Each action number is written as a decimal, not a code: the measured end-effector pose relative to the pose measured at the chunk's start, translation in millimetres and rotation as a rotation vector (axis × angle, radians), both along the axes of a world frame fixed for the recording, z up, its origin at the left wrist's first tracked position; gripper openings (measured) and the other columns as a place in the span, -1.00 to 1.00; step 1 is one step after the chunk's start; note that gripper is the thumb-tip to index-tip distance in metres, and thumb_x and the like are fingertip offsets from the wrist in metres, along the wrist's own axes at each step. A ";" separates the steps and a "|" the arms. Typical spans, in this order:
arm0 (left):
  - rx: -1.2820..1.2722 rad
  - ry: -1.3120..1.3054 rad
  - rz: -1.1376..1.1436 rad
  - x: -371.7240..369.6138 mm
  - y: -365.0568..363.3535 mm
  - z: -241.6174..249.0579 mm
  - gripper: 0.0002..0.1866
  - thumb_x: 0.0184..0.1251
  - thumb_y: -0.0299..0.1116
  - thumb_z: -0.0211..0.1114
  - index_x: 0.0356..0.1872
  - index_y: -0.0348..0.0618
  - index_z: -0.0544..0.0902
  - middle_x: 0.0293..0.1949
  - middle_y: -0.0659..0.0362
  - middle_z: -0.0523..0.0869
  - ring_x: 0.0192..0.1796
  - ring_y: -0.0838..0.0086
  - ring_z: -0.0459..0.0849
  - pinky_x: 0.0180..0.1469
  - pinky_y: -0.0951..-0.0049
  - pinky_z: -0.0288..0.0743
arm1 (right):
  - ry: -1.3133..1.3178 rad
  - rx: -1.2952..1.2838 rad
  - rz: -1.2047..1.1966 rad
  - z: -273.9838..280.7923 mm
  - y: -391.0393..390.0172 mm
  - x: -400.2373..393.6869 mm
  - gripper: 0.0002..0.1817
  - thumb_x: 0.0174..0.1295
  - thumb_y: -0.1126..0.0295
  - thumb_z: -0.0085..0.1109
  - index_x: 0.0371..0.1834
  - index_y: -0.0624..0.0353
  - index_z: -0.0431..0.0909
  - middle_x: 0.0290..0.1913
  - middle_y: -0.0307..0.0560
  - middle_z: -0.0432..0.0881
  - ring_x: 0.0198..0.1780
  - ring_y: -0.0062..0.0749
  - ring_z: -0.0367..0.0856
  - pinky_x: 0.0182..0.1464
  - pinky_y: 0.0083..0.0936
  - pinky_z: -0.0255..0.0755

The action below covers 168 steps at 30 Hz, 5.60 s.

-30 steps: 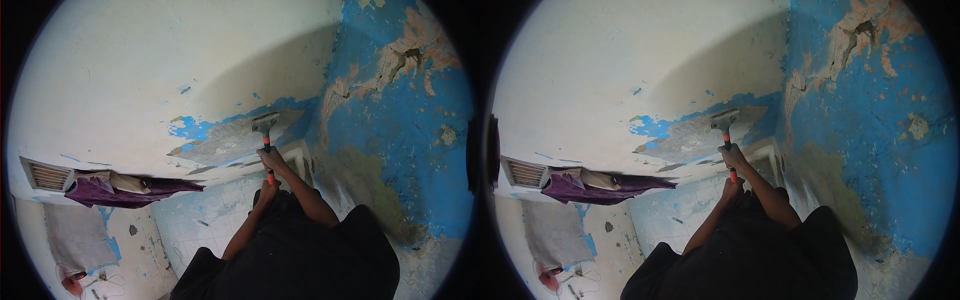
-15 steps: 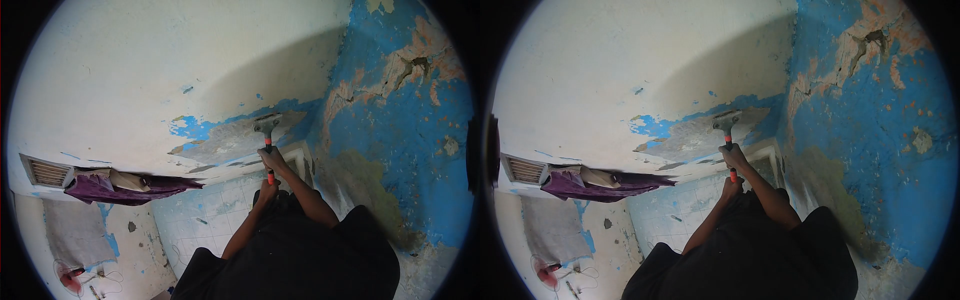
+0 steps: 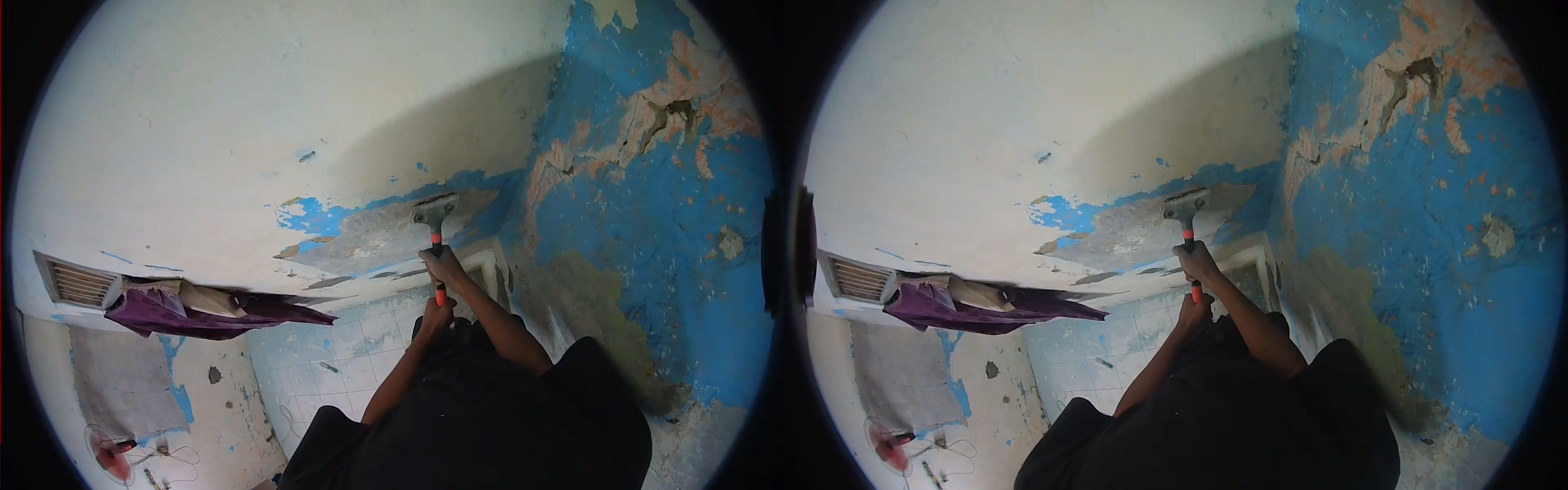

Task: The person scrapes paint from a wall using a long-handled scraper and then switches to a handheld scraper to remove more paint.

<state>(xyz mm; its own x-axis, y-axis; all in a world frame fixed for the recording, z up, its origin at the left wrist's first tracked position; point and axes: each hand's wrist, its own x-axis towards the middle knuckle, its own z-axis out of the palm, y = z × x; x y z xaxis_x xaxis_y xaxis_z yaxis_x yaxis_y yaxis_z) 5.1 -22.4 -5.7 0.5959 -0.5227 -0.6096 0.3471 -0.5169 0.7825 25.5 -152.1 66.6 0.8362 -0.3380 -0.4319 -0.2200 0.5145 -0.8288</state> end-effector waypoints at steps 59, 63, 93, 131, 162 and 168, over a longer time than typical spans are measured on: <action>-0.006 -0.007 -0.030 0.4 6.1 -8.0 -0.73 0.05 -0.27 0.19 -0.65 -0.29 0.48 -0.72 0.16 0.48 -0.65 0.44 0.46 -0.55 0.34 0.30 | 0.004 -0.019 -0.014 -1.7 1.3 1.9 -0.61 0.22 0.30 0.10 -0.73 0.06 0.22 -0.83 -0.36 0.19 -0.87 -0.62 0.15 -0.81 -0.54 0.03; -0.028 -0.091 -0.069 2.7 4.8 -14.6 -0.73 0.05 -0.28 0.19 -0.64 -0.31 0.50 -0.72 0.14 0.51 -0.64 0.43 0.48 -0.53 0.34 0.32 | -0.036 -0.009 -0.008 3.2 -4.7 3.6 -0.61 0.23 0.30 0.09 -0.73 0.05 0.22 -0.83 -0.37 0.19 -0.87 -0.63 0.13 -0.81 -0.54 0.01; -0.023 -0.008 -0.033 -1.2 6.7 -6.6 -0.73 0.08 -0.30 0.18 -0.68 -0.26 0.47 -0.76 0.19 0.46 -0.69 0.46 0.46 -0.60 0.36 0.29 | 0.003 0.060 -0.005 -12.0 3.1 -3.4 -0.62 0.23 0.29 0.09 -0.73 0.04 0.25 -0.83 -0.36 0.18 -0.86 -0.63 0.12 -0.79 -0.55 0.05; -0.008 0.007 -0.136 -4.8 3.4 -22.8 -0.70 0.07 -0.25 0.22 -0.63 -0.31 0.49 -0.72 0.17 0.50 -0.64 0.46 0.48 -0.55 0.35 0.31 | 0.063 0.096 -0.050 -21.8 -5.3 -17.6 -0.64 0.21 0.32 0.09 -0.71 0.04 0.23 -0.81 -0.34 0.20 -0.86 -0.60 0.16 -0.81 -0.52 0.05; -0.125 0.069 0.045 1.0 11.7 -4.7 -0.77 0.06 -0.33 0.21 -0.67 -0.22 0.47 -0.74 0.17 0.47 -0.72 0.50 0.44 -0.65 0.42 0.27 | 0.066 -0.097 0.013 -2.2 20.1 8.0 -0.60 0.20 0.28 0.10 -0.75 0.10 0.25 -0.82 -0.32 0.24 -0.85 -0.58 0.20 -0.79 -0.53 0.11; -0.104 -0.020 0.005 19.9 -0.3 21.1 -0.79 0.08 -0.31 0.22 -0.60 -0.23 0.49 -0.73 0.18 0.50 -0.72 0.48 0.45 -0.67 0.41 0.26 | 0.046 -0.322 -0.009 35.1 12.9 20.7 -0.59 0.17 0.21 0.10 -0.76 0.19 0.33 -0.81 -0.28 0.31 -0.81 -0.50 0.32 -0.72 -0.43 0.20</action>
<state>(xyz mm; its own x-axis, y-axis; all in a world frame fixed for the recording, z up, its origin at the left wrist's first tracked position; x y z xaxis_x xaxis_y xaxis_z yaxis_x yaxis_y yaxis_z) 25.1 -22.7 15.4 0.6104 -0.5795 -0.5401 0.3334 -0.4306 0.8387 46.2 -139.3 101.6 0.8146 -0.4709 -0.3386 -0.2575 0.2296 -0.9386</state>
